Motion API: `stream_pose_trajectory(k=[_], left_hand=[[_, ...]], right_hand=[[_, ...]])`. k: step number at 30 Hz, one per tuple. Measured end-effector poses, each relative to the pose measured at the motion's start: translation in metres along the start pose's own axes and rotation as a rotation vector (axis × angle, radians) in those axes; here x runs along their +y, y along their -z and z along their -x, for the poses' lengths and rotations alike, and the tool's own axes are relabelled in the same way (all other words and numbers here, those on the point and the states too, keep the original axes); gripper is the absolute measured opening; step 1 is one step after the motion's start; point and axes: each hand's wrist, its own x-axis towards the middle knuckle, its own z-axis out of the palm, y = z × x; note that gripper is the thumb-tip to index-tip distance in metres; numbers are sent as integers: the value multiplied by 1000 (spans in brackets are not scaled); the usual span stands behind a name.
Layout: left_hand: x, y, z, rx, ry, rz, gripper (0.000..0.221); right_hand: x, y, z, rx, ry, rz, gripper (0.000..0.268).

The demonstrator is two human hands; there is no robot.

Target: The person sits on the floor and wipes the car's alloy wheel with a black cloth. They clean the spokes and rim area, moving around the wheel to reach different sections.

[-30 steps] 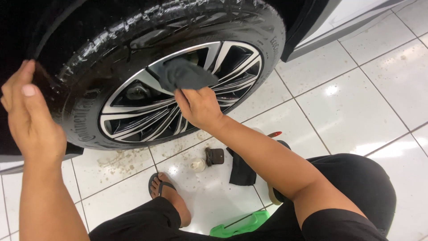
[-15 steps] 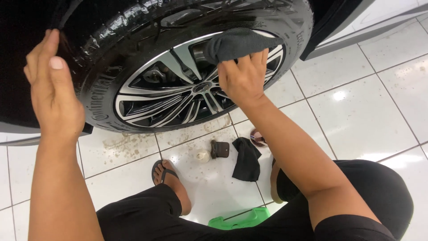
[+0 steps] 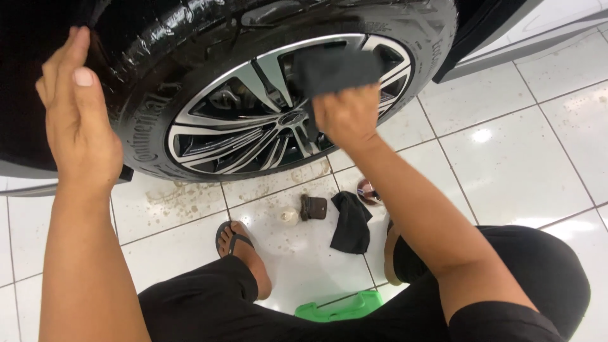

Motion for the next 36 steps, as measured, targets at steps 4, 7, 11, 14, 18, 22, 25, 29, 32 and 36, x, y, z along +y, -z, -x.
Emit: stream_pose_trajectory(k=[4, 7, 11, 14, 18, 22, 25, 29, 32, 36], left_hand=[[-1, -1, 2, 5, -6, -9, 67], [-3, -2, 4, -5, 0, -11, 65], [4, -4, -1, 21, 0, -11, 68], [2, -3, 0, 13, 41, -8, 69], [-1, -5, 2, 36, 20, -9, 62], [-2, -5, 0, 52, -8, -9, 63], [2, -5, 0, 56, 31, -10, 65], [4, 0, -4, 47, 29, -3, 68], [1, -1, -3, 47, 37, -6, 67], [4, -1, -5, 45, 78, -1, 72]], right_hand=[[-35, -27, 53, -170, 30, -203, 28], [-39, -45, 82, -497, 289, 383, 44], [-27, -37, 76, -283, -123, -233, 20], [-23, -17, 47, -205, -197, -300, 18], [-34, -14, 33, -312, -181, -187, 16], [-47, -33, 52, -280, -107, -140, 38], [-46, -31, 51, -365, -364, -318, 35], [-53, 4, 3, -495, -765, -718, 37], [-51, 8, -9, -350, -652, -737, 32], [-49, -57, 74, -553, -481, -392, 43]])
